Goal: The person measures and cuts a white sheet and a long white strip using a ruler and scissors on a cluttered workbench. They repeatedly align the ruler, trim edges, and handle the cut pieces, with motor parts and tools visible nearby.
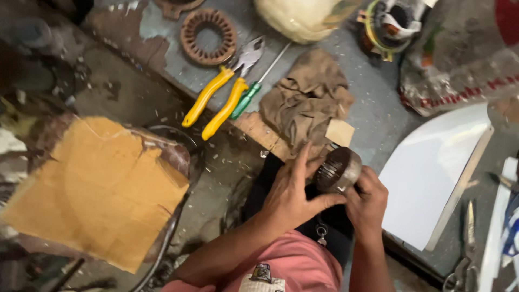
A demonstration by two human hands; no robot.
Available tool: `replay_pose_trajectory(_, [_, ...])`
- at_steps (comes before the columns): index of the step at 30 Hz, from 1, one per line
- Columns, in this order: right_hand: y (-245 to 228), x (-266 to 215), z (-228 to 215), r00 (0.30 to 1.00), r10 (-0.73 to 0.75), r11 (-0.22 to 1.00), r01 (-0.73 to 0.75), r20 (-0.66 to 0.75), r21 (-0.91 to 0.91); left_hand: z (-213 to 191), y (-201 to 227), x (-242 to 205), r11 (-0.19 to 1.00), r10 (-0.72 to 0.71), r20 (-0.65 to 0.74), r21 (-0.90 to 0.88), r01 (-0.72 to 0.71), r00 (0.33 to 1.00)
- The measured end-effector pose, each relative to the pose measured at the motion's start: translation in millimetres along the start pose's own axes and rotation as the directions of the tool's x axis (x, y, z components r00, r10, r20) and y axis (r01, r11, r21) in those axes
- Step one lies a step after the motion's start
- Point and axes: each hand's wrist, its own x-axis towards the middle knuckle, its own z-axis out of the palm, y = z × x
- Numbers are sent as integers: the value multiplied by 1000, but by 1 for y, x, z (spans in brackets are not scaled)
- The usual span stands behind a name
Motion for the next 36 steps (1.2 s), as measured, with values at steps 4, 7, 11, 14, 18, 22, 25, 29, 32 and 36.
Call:
replay_pose_trajectory(4, [-7,2,2,999,34,996,-33,3,-83,-4,-1,0,999,-3,-16,-32,2,1000])
replay_pose_trajectory(7, [-8,3,6,1000,-5,998,6,7,-57,-8,-4,1,999,-17,11,-51,18,1000])
replay_pose_trajectory(11, [-5,4,5,998,-58,998,58,6,-7,-6,-5,1,997,-26,38,-78,29,999])
replay_pose_trajectory(14, [-2,2,6,1000,0,1000,0,2,26,-4,-6,0,996,-15,24,-83,17,1000])
replay_pose_trajectory(18, [-2,1,7,1000,26,999,-26,-12,20,-3,-4,1,992,-57,61,-112,64,997])
replay_pose_trajectory(22, [0,1,4,1000,-27,999,27,-15,23,-2,-1,0,994,-42,61,-99,47,997])
replay_pose_trajectory(25, [3,2,3,997,-73,996,72,-21,-49,-1,0,-1,996,-41,61,-83,45,997])
replay_pose_trajectory(29, [4,2,0,994,-101,995,101,-30,-26,0,10,2,988,-53,59,-142,61,997])
replay_pose_trajectory(32, [4,2,-2,992,-122,993,122,-37,-10,-6,15,12,976,-141,90,-153,154,986])
replay_pose_trajectory(36, [-2,1,-7,988,-146,987,149,-50,60,-17,18,34,984,-178,151,26,176,972])
